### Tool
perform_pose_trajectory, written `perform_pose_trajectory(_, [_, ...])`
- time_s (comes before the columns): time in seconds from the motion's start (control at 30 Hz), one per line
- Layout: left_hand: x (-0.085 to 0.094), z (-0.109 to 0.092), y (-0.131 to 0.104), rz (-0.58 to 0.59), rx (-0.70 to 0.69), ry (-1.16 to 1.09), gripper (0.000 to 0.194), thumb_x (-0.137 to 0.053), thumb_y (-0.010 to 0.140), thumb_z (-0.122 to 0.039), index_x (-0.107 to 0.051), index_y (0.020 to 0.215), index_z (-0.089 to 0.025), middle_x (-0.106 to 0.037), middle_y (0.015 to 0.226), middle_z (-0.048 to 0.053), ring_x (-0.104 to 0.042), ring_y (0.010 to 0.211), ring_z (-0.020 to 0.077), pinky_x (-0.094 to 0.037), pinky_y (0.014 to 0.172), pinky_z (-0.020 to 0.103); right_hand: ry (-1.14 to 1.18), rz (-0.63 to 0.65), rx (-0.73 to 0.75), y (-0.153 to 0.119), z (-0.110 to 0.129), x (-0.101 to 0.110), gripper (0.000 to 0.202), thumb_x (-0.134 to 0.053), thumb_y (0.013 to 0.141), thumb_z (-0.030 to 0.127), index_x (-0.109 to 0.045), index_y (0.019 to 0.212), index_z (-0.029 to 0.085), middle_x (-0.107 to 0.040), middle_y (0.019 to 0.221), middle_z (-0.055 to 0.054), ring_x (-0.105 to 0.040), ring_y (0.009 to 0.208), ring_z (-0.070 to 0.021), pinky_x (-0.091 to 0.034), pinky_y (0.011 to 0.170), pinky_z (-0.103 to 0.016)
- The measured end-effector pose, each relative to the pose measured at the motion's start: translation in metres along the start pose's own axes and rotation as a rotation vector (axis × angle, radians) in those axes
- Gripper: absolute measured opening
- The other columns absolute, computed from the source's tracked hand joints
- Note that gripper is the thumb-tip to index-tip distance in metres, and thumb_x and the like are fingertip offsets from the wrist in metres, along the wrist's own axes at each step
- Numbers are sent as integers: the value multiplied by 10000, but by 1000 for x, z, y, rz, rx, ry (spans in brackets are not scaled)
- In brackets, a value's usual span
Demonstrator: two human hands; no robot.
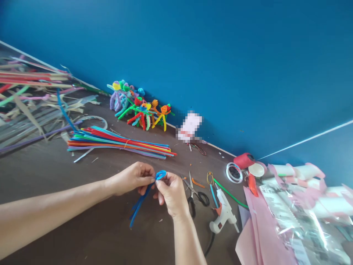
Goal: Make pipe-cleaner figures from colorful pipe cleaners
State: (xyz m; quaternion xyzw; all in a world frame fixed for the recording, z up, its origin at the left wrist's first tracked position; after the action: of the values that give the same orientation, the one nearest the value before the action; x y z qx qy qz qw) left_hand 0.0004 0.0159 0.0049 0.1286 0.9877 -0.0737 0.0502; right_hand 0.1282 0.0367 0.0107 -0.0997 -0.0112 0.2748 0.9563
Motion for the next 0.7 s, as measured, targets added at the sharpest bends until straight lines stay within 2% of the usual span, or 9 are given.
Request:
perform_pose_trajectory(0.13, [0, 6, 2, -8, 46, -241, 193, -587, 672, -296, -531, 661, -112, -561, 548, -14, -445, 346, 44, -326, 345, 153, 4, -55, 36, 0, 1, -2, 130, -563, 719, 263, -559, 672, 143, -574, 574, 35, -368, 274, -3, -400, 372, -167])
perform_pose_trajectory(0.3, [-2, 10, 3, 77, 108, -526, 193, -614, 669, -273, -544, 658, -93, -577, 599, 12, -425, 344, 19, -284, 336, 140, 56, -38, 81, 1, 4, -5, 131, -579, 706, 276, -544, 751, 158, -585, 609, 25, -404, 318, -25, -395, 375, -176])
perform_pose_trajectory(0.53, [-1, 12, 3, 94, 137, -577, 156, -621, 670, -237, -557, 714, -101, -598, 611, 26, -470, 370, 40, -325, 346, 135, 81, -174, 152, 1, 5, 0, 141, -536, 744, 288, -556, 800, 160, -476, 470, 68, -410, 340, -46, -380, 379, -174])
perform_pose_trajectory(0.7, [1, 14, 2, 85, 149, -564, 172, -635, 655, -244, -544, 688, -102, -603, 614, 32, -479, 379, 50, -332, 343, 142, 64, -189, 138, 3, 2, 2, 139, -543, 736, 295, -547, 766, 159, -456, 434, 80, -379, 321, -40, -365, 370, -170])
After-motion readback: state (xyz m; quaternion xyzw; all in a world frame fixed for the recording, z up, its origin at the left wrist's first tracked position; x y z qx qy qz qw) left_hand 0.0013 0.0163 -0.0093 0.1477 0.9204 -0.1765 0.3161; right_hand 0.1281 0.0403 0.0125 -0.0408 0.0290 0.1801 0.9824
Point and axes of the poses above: each hand's wrist, its own y-axis towards the middle knuckle, its own x-axis out of the back of the hand, z = x × y, the point moved 3 cm from there along y, towards the middle knuckle
